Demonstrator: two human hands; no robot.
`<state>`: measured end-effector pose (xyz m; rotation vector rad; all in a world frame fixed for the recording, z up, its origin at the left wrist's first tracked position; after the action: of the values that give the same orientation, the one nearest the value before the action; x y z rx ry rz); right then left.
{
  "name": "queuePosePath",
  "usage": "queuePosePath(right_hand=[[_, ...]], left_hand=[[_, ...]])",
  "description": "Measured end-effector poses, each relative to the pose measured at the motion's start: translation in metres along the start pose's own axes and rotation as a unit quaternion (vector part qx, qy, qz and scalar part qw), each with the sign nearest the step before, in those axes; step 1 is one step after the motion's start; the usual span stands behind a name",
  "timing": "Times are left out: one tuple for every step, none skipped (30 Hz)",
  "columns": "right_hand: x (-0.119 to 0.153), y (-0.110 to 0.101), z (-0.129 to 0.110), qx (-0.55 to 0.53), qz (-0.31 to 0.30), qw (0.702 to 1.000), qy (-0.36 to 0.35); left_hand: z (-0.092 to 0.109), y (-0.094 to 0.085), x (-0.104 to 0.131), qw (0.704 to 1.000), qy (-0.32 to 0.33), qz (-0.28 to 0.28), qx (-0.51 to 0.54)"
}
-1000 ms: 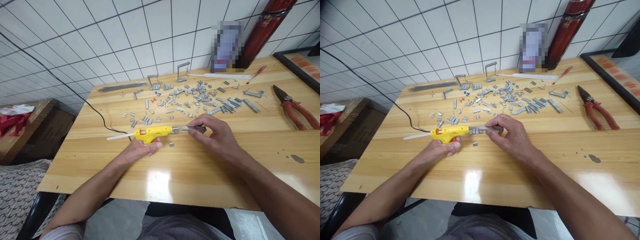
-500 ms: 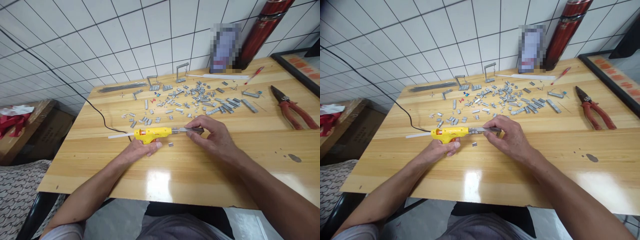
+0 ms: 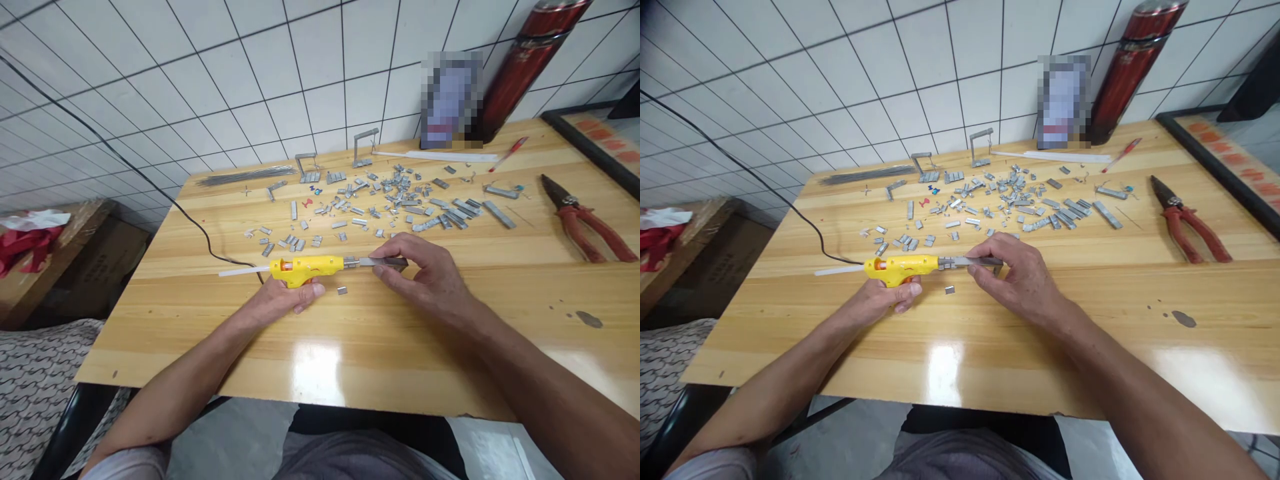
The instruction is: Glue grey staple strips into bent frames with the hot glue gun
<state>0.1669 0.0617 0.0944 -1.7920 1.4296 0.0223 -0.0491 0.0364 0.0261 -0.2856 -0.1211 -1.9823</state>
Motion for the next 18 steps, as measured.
queuePosePath(right_hand=[[0.0001, 0.0, 0.0001, 0.0, 0.0, 1.0, -0.001], [0.0002, 0.0, 0.0001, 0.001, 0.0, 1.0, -0.003], [0.0004, 0.0001, 0.0001, 0.002, 0.0, 1.0, -0.005], [0.0005, 0.0002, 0.0001, 0.004, 0.0, 1.0, -0.006], [0.0007, 0.0003, 0.0001, 0.005, 0.0, 1.0, -0.007], [0.0007, 0.0003, 0.0001, 0.006, 0.001, 1.0, -0.008], [0.0007, 0.0003, -0.0001, 0.006, 0.001, 1.0, -0.009], [0.0007, 0.0002, -0.0004, 0.005, 0.003, 1.0, -0.01], [0.0006, 0.0, -0.0008, 0.005, 0.005, 1.0, -0.011], [0.0004, -0.0003, -0.0013, 0.005, 0.006, 1.0, -0.012], [0.0003, -0.0004, -0.0016, 0.005, 0.007, 1.0, -0.012], [0.0001, -0.0007, -0.0018, 0.005, 0.008, 1.0, -0.012], [-0.0001, -0.001, -0.0018, 0.005, 0.008, 1.0, -0.011], [-0.0002, -0.0011, -0.0017, 0.005, 0.008, 1.0, -0.009], [-0.0002, -0.0012, -0.0017, 0.005, 0.007, 1.0, -0.008], [-0.0003, -0.0011, -0.0018, 0.005, 0.006, 1.0, -0.008], [-0.0003, -0.001, -0.0018, 0.005, 0.005, 1.0, -0.009], [-0.0002, -0.001, -0.0019, 0.005, 0.005, 1.0, -0.01]], left_hand=[[-0.0002, 0.0003, -0.0001, 1.0, -0.001, -0.001, 0.001], [-0.0002, 0.0007, -0.0001, 1.0, -0.003, -0.001, 0.002], [0.0002, 0.0011, -0.0001, 1.0, -0.004, -0.001, 0.005], [0.0009, 0.0014, -0.0001, 1.0, -0.004, 0.001, 0.008], [0.0017, 0.0014, 0.0, 1.0, -0.003, 0.003, 0.011], [0.0025, 0.0016, 0.0, 1.0, -0.002, 0.005, 0.013], [0.0033, 0.0019, 0.0, 1.0, 0.0, 0.005, 0.014], [0.0039, 0.0021, 0.0001, 1.0, 0.002, 0.005, 0.015], [0.0041, 0.0023, 0.0001, 1.0, 0.003, 0.004, 0.016], [0.004, 0.0025, 0.0001, 1.0, 0.002, 0.004, 0.014], [0.0041, 0.0025, 0.0002, 1.0, 0.002, 0.004, 0.012], [0.0041, 0.0023, 0.0002, 1.0, 0.002, 0.005, 0.012], [0.0039, 0.0021, 0.0002, 1.0, 0.001, 0.006, 0.012], [0.0038, 0.0019, 0.0003, 1.0, -0.001, 0.008, 0.013], [0.0037, 0.0018, 0.0003, 1.0, -0.002, 0.009, 0.014], [0.0036, 0.0018, 0.0003, 1.0, -0.004, 0.009, 0.015], [0.0035, 0.0018, 0.0003, 1.0, -0.004, 0.009, 0.017], [0.0034, 0.002, 0.0002, 1.0, -0.004, 0.006, 0.016]])
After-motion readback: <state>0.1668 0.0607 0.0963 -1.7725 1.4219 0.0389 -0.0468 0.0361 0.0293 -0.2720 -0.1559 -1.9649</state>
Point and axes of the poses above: each hand's wrist, its own x-axis away from the middle knuckle, its own y-axis out of the palm, z = x × y, the point moved 9 cm from there along -x, towards the middle knuckle, and after that the axes turned 9 degrees about x, right-handed, at the moved point
